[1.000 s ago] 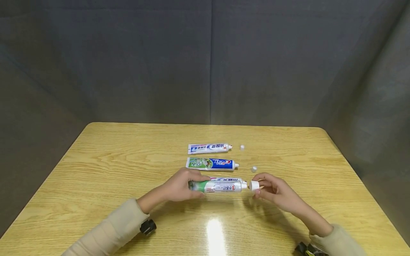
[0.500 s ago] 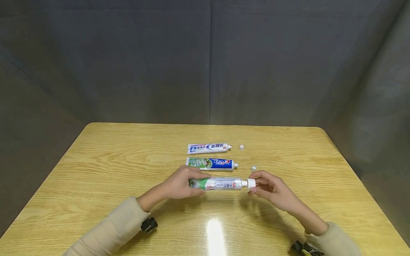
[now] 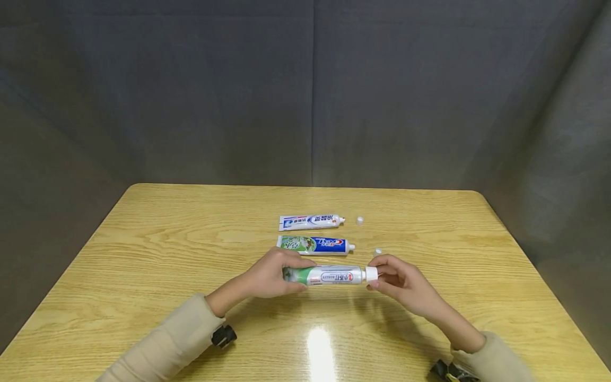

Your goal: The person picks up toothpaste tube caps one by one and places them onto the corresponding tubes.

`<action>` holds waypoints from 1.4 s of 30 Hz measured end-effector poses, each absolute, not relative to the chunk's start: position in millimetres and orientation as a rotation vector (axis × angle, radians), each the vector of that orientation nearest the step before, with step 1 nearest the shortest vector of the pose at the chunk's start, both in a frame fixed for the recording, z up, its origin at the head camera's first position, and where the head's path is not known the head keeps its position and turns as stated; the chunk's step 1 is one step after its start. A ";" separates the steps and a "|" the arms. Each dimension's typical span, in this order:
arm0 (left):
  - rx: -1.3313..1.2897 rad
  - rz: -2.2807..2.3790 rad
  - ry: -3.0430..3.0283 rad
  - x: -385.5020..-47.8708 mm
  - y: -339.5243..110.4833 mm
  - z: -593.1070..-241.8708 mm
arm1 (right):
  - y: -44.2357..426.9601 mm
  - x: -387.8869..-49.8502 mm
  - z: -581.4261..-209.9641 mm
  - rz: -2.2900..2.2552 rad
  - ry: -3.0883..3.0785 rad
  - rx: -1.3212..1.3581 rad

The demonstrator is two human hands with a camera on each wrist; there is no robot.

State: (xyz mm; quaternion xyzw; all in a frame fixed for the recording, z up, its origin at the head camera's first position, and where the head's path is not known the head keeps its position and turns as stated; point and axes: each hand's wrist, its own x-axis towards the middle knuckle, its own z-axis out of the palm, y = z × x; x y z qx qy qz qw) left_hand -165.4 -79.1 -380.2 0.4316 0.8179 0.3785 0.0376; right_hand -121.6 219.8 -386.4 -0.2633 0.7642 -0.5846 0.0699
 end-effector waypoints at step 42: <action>1.372 1.195 2.526 -160.3 -68.6 -380.8 | 214.7 -124.3 -381.3 -1.570 2.454 -0.524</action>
